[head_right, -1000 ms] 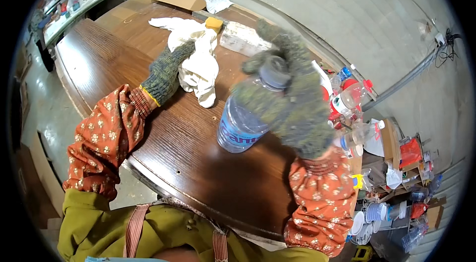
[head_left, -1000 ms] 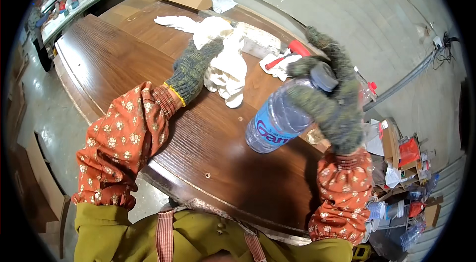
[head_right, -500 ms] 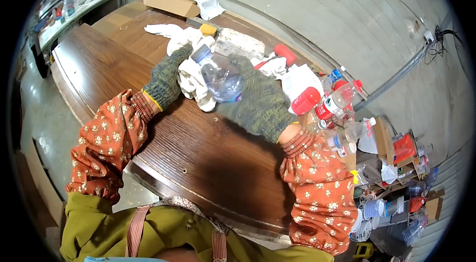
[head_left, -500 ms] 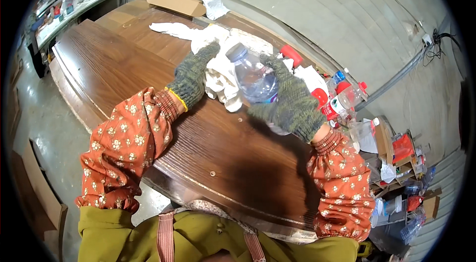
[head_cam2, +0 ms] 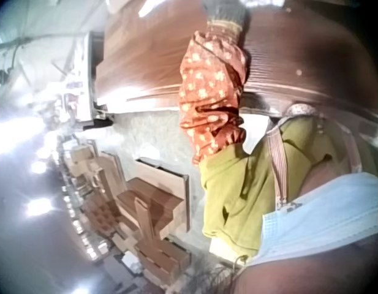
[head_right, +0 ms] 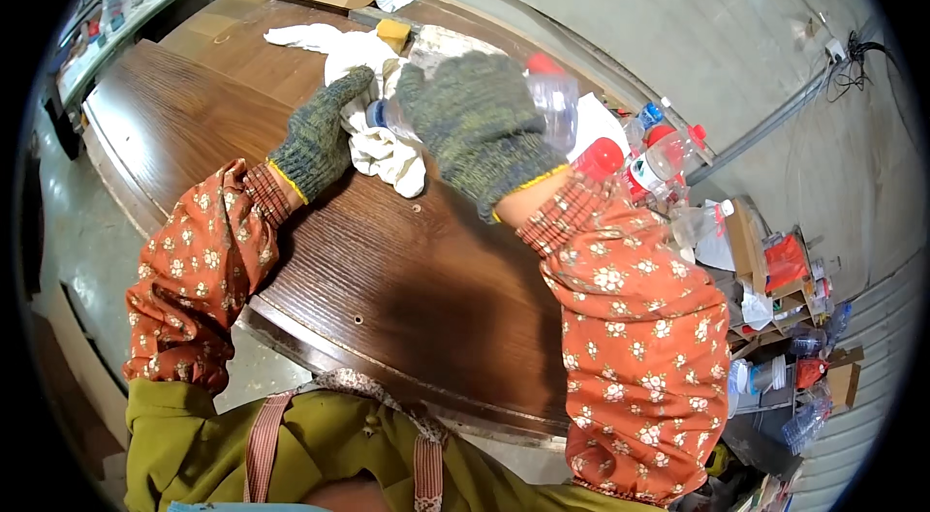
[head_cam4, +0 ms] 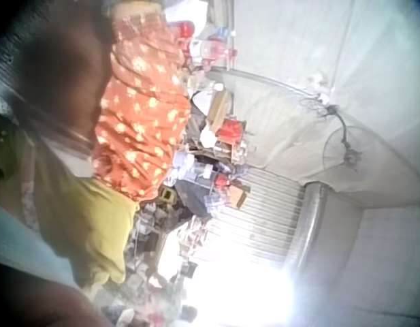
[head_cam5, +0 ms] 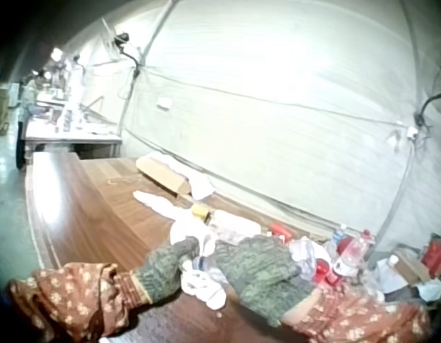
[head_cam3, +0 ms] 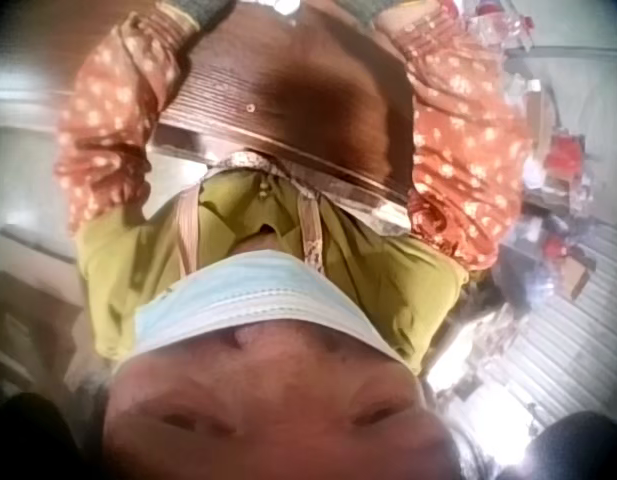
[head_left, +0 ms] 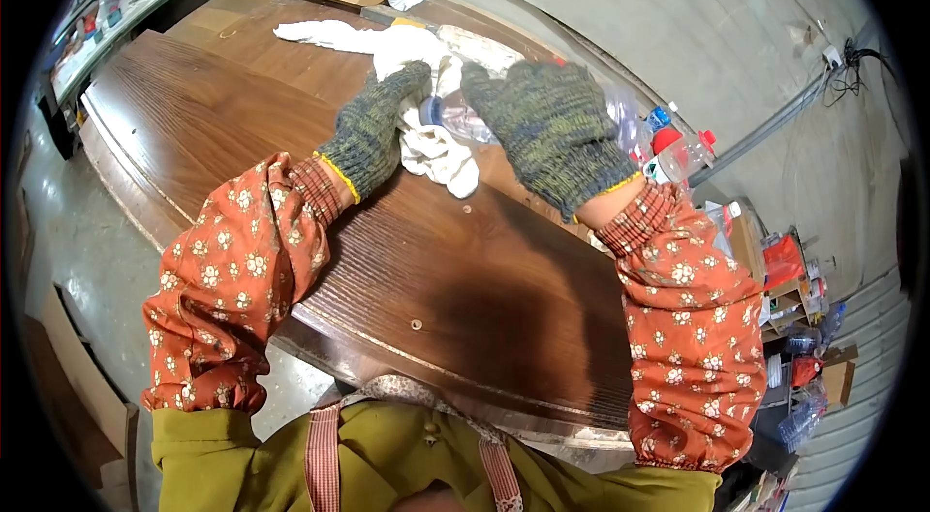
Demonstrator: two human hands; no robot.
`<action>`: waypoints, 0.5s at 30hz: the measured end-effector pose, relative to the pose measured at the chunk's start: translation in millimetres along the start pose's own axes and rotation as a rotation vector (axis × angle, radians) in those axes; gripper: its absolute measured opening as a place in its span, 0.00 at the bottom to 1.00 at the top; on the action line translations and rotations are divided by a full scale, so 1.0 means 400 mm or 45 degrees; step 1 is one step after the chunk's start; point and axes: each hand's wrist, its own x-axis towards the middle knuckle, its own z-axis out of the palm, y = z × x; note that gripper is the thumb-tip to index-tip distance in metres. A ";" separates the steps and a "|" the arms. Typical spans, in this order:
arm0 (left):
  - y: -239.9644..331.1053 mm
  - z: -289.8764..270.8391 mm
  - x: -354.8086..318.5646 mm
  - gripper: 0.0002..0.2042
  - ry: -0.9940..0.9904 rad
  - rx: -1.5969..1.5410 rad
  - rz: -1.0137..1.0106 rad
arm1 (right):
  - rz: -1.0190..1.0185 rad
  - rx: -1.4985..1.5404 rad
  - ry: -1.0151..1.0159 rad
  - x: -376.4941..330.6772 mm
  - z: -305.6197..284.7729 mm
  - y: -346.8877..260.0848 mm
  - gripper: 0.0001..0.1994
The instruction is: The person carries wooden boards to a workbench, then sands and wipes each board using a sanding block and a cloth.
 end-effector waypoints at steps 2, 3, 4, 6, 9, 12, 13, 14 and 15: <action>-0.009 0.004 0.003 0.15 0.085 0.045 0.045 | -0.063 0.087 0.064 0.026 0.008 0.001 0.18; -0.014 -0.001 0.016 0.15 0.043 0.039 0.037 | -0.067 -0.072 0.020 0.046 0.024 0.001 0.16; -0.009 -0.003 0.021 0.15 0.000 0.036 0.036 | -0.062 -0.065 0.018 0.053 0.028 0.006 0.16; 0.001 -0.012 0.034 0.14 0.030 0.053 -0.026 | -0.186 -0.121 0.270 0.057 0.034 0.016 0.16; 0.012 -0.032 0.035 0.12 -0.002 -0.009 0.065 | -0.189 -0.030 0.196 0.066 0.048 0.021 0.18; 0.025 -0.023 0.018 0.12 0.101 -0.018 0.030 | -0.148 0.015 0.064 0.058 0.107 0.034 0.24; 0.037 -0.002 -0.008 0.10 0.129 -0.087 0.005 | 0.011 0.022 0.037 0.057 0.160 0.032 0.25; 0.025 -0.064 0.032 0.10 -0.100 -0.175 -0.014 | 0.159 0.034 0.017 0.067 0.202 0.044 0.27; -0.031 -0.144 0.103 0.11 -0.119 0.500 0.445 | 0.081 0.315 0.163 0.060 0.203 0.035 0.27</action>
